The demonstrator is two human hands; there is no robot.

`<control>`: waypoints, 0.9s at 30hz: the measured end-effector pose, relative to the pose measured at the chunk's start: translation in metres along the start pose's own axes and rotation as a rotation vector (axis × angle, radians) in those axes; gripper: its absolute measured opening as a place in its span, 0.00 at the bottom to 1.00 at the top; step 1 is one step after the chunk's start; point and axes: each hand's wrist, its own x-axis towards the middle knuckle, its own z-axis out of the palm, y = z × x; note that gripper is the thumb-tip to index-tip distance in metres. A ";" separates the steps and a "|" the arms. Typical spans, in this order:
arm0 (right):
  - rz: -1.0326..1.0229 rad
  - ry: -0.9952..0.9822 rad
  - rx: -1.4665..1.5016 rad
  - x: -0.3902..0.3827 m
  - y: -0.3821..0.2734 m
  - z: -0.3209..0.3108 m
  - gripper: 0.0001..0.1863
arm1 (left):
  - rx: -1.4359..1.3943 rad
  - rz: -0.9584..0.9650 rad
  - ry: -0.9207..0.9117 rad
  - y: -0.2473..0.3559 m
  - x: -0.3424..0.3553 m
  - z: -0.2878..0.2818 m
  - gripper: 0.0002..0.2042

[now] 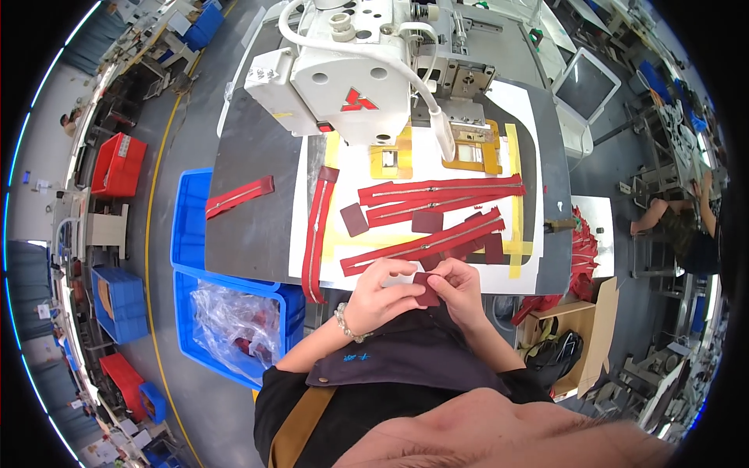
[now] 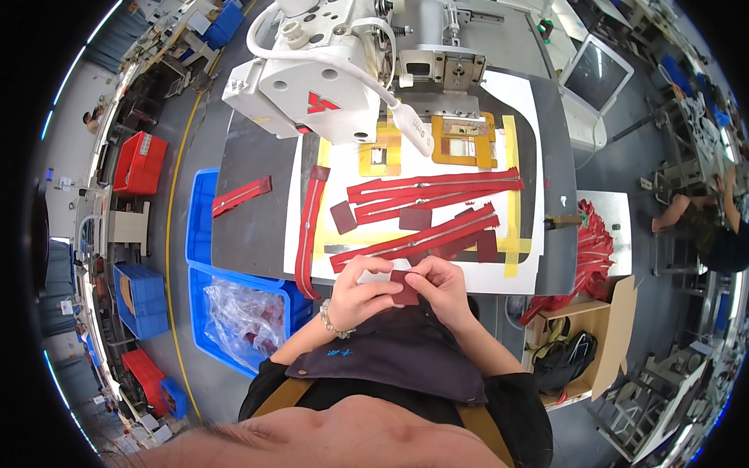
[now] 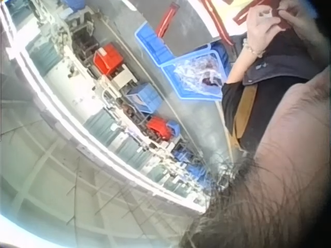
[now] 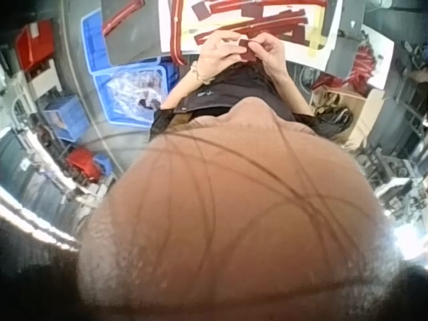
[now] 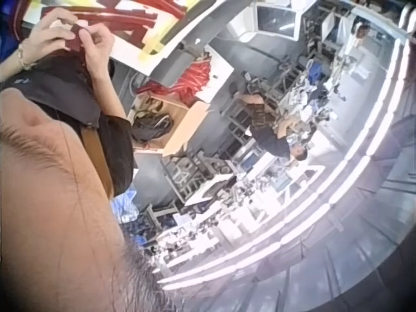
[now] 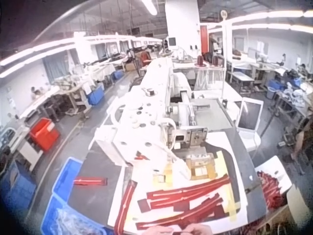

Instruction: The person is sewing zippers onto leather strips using an industrial sewing machine.

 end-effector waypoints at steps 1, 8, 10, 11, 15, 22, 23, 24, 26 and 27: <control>-0.075 0.042 -0.032 0.000 -0.002 0.002 0.01 | -0.109 -0.134 0.048 0.003 0.001 0.005 0.11; -0.335 0.125 -0.252 0.017 -0.020 0.006 0.03 | -0.517 -0.493 0.163 -0.001 0.016 0.026 0.07; -0.322 0.101 -0.260 0.019 -0.017 -0.004 0.06 | -0.667 -0.489 0.319 -0.005 0.019 0.035 0.06; -0.291 0.018 -0.120 0.023 -0.019 -0.006 0.08 | -0.692 -0.490 0.356 -0.007 0.021 0.036 0.04; -0.204 -0.035 -0.002 0.023 -0.019 -0.005 0.12 | -0.664 -0.459 0.373 -0.011 0.026 0.038 0.05; -0.074 0.153 0.006 0.022 -0.008 0.005 0.10 | -0.687 -0.582 0.368 -0.022 0.020 0.040 0.05; -0.078 0.176 0.001 0.022 -0.008 0.008 0.09 | -0.716 -0.597 0.371 -0.023 0.021 0.039 0.05; -0.075 0.176 0.000 0.022 -0.008 0.011 0.09 | -0.717 -0.600 0.372 -0.023 0.020 0.039 0.05; -0.175 0.233 -0.092 0.023 -0.006 0.018 0.09 | -0.694 -0.607 0.367 -0.024 0.020 0.038 0.05; -0.173 0.232 -0.096 0.023 -0.004 0.020 0.09 | -0.695 -0.608 0.371 -0.024 0.019 0.038 0.05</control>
